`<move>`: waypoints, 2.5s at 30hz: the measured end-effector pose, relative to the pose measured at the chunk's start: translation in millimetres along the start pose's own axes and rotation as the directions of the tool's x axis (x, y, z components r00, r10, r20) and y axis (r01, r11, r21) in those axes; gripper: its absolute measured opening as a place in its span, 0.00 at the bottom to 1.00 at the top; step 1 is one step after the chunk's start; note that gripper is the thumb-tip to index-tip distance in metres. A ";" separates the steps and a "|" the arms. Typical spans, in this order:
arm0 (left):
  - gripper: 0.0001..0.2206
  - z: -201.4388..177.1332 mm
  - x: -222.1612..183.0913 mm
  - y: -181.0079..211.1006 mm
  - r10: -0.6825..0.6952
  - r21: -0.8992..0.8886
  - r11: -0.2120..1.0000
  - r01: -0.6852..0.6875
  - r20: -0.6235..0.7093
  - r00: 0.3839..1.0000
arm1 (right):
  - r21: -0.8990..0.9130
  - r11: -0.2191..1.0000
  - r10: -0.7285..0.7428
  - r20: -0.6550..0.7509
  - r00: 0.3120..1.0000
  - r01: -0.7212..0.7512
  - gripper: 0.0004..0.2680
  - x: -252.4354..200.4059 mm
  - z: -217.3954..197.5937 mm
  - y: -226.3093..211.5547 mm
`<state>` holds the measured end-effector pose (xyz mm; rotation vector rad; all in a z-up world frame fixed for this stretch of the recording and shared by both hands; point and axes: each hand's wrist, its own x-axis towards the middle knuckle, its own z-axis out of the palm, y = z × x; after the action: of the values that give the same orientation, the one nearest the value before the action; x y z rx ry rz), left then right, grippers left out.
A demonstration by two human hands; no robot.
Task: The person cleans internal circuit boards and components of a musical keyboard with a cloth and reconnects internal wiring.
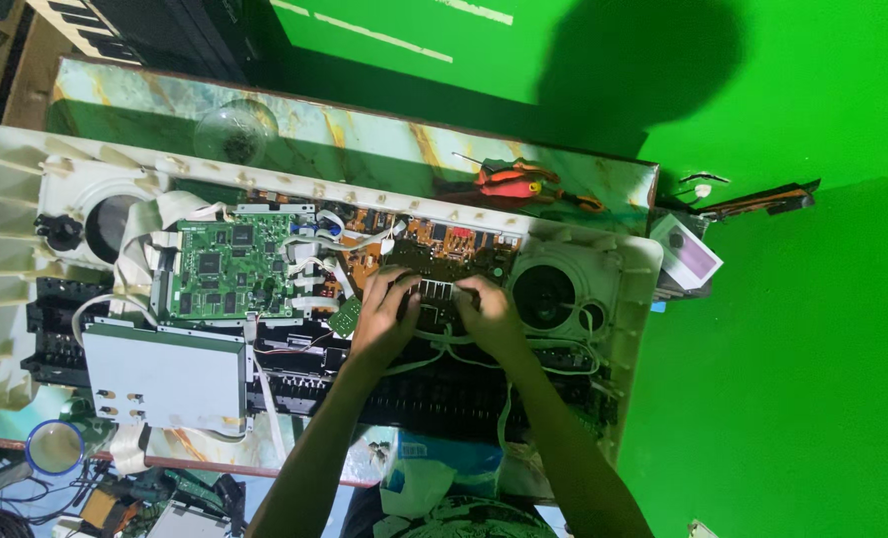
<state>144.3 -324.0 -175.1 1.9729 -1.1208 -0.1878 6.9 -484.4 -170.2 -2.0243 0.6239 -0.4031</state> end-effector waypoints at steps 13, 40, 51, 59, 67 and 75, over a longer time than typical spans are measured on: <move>0.11 -12.8 7.3 15.3 0.030 -0.012 0.999 -0.031 -0.030 0.999 | -0.063 0.993 -0.102 0.003 0.995 0.102 0.06 -1.2 -7.7 -22.2; 0.10 -12.7 6.3 15.1 0.066 -0.009 0.998 -0.066 -0.038 0.997 | -0.147 0.986 -0.070 0.059 0.996 0.078 0.07 8.9 -1.1 -27.6; 0.11 -12.8 7.6 15.6 0.076 -0.022 0.997 -0.077 -0.061 0.995 | -0.107 0.992 -0.046 0.129 0.991 0.060 0.07 -13.1 -20.9 -37.0; 0.11 -9.5 5.7 12.4 0.064 -0.024 0.998 -0.065 -0.050 0.997 | -0.287 0.943 -0.186 -0.034 0.982 0.169 0.06 -14.4 1.5 -32.5; 0.11 -7.0 5.6 8.4 0.064 -0.019 0.998 -0.065 -0.050 0.997 | -0.265 0.954 -0.145 -0.007 0.989 0.138 0.06 -24.6 -1.7 -38.4; 0.11 -12.7 7.9 15.0 0.085 -0.029 0.996 -0.088 -0.076 0.993 | -0.364 0.928 -0.121 -0.102 0.987 0.076 0.06 -20.5 13.2 -29.2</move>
<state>145.6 -326.2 -154.0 1.8834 -1.1448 -0.0847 4.7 -451.0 -152.1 -2.4022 0.7139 -0.5052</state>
